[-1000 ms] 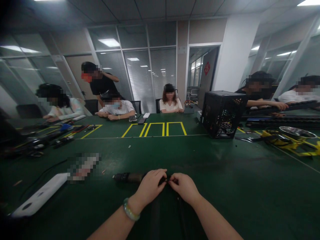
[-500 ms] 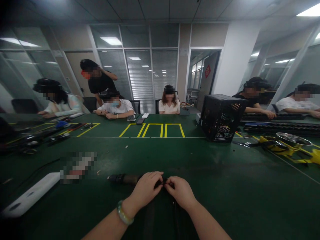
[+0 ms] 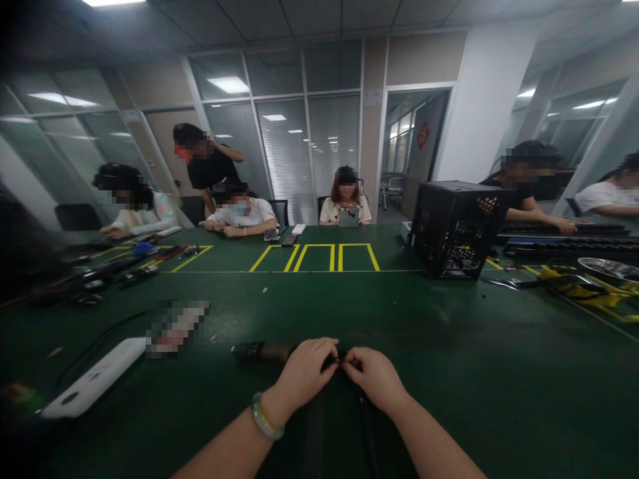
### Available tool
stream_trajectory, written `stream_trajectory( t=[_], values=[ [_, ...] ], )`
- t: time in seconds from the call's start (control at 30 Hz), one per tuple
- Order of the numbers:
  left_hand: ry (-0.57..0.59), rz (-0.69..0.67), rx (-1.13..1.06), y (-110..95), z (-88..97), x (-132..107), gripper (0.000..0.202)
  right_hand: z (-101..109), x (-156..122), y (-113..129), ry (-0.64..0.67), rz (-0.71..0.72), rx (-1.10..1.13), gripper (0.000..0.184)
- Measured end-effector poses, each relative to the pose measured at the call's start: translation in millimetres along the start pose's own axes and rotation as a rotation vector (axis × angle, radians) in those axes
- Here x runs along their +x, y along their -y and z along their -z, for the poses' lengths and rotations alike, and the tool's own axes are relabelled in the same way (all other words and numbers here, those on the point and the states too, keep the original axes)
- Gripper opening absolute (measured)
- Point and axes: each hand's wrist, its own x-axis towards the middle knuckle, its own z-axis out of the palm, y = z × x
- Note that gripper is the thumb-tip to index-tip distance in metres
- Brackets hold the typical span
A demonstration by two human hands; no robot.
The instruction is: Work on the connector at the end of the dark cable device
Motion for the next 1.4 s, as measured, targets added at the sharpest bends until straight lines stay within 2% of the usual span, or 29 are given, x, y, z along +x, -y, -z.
stream_trajectory(
  t=[0.57, 0.9, 1.17, 1.4],
  values=[
    [0.000, -0.007, -0.056, 0.7, 2.4, -0.3, 0.009, -4.0, 2.7, -1.8, -0.009, -0.008, -0.011, 0.013],
    [0.002, -0.034, -0.046, 0.9, 1.8, 1.2, 0.014, -5.0, 2.5, -1.2, -0.037, 0.002, -0.016, 0.014],
    [-0.003, 0.048, -0.033, 0.8, 0.5, 0.5, 0.014, -7.4, 4.0, -3.2, -0.040, 0.005, -0.009, 0.014],
    [0.002, -0.006, -0.052, 2.1, 0.2, 1.0, 0.012, -7.0, 5.0, -4.8, -0.024, -0.007, -0.011, 0.014]
  ],
)
